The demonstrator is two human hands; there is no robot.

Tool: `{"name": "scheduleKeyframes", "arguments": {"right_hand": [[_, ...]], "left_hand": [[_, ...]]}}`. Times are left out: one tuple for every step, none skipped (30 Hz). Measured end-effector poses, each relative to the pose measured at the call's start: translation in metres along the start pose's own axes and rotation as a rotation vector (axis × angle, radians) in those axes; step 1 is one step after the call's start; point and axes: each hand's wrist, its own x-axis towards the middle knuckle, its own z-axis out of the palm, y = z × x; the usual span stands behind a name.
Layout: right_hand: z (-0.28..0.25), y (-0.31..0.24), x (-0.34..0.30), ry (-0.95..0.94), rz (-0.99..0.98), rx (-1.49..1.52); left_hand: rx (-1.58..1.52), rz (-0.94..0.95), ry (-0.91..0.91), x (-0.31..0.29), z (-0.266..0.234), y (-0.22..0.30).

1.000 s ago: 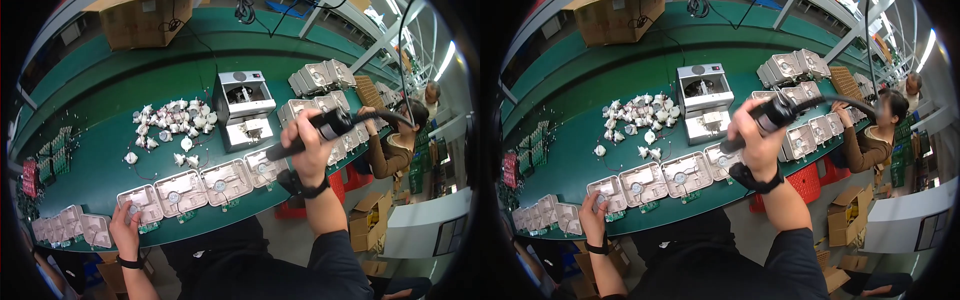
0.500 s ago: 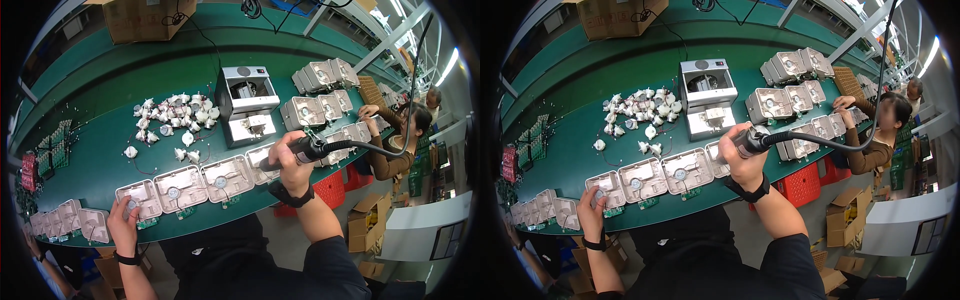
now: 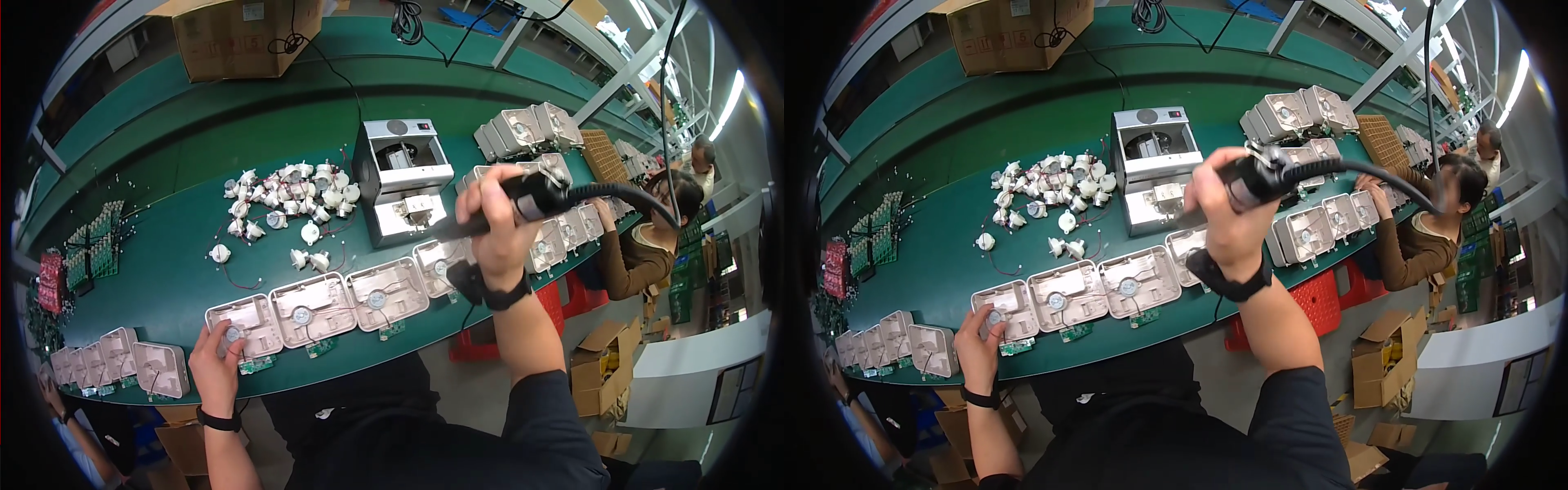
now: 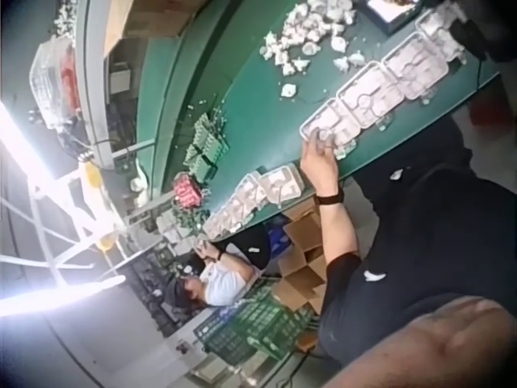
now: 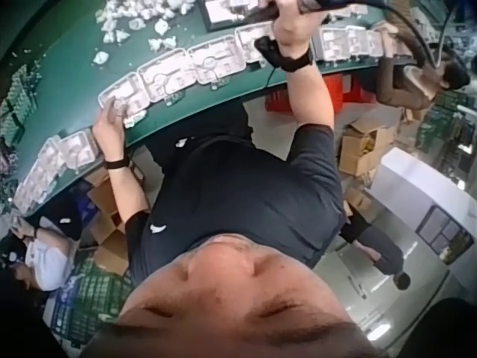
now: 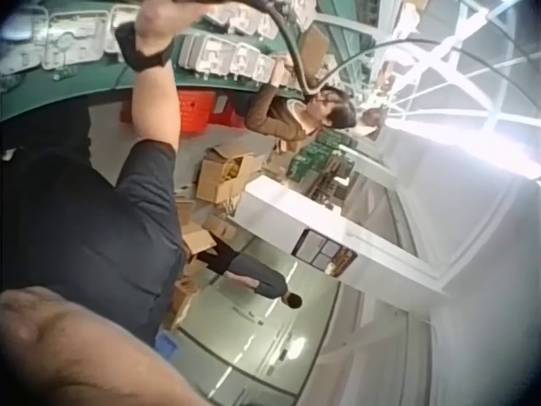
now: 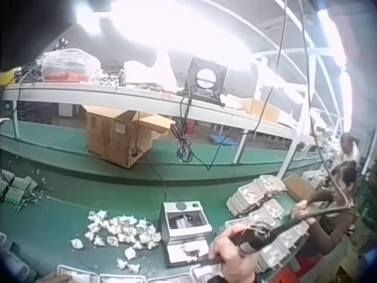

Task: The person picks up a motor from a pile, fits it into a plastic housing, and secures it with a power screwdriver. After repeating this for several units, the person moves the completed housings to a stack on the workbench.

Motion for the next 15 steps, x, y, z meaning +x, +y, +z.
{"name": "scheduleKeyframes", "arguments": {"right_hand": [[0.004, 0.002, 0.01, 0.02, -0.017, 0.007], [0.006, 0.002, 0.018, 0.042, -0.037, 0.01], [0.006, 0.004, 0.022, 0.044, -0.043, 0.008], [0.005, 0.007, 0.026, 0.049, -0.017, -0.015], [0.007, 0.013, 0.028, 0.046, 0.013, -0.033], [0.01, 0.015, 0.029, 0.044, 0.043, -0.051], [0.009, 0.015, 0.025, 0.038, 0.044, -0.049], [0.007, 0.011, 0.018, 0.029, 0.066, -0.034], [0.004, 0.006, 0.008, 0.02, 0.089, -0.019], [0.0, 0.002, -0.002, 0.008, 0.117, -0.005], [-0.004, -0.002, -0.014, -0.001, 0.128, -0.003], [-0.01, -0.008, -0.027, -0.005, 0.128, 0.016], [-0.013, -0.01, -0.039, -0.01, 0.129, 0.04], [-0.012, -0.012, -0.048, -0.012, 0.138, 0.042], [-0.009, -0.013, -0.058, -0.029, 0.159, 0.058]], "left_hand": [[-0.015, 0.011, 0.003, 0.0, 0.002, 0.003], [-0.016, 0.017, 0.005, 0.001, 0.005, 0.006], [-0.014, 0.045, 0.01, 0.002, 0.008, 0.009], [-0.013, 0.073, 0.014, 0.003, 0.01, 0.011], [-0.007, 0.092, 0.022, 0.002, 0.012, 0.01], [-0.007, 0.089, 0.026, 0.001, 0.013, 0.009], [0.004, 0.084, 0.028, 0.0, 0.014, 0.007], [0.016, 0.078, 0.028, -0.001, 0.014, 0.005], [0.028, 0.07, 0.027, -0.001, 0.015, 0.004], [0.029, 0.058, 0.027, -0.003, 0.015, 0.004], [0.027, 0.063, 0.03, -0.002, 0.016, 0.005], [0.025, 0.075, 0.028, 0.0, 0.016, 0.008], [0.025, 0.084, 0.029, 0.001, 0.016, 0.009], [0.029, 0.076, 0.024, 0.001, 0.016, 0.009], [0.014, 0.087, 0.034, 0.001, 0.016, 0.009]]}}
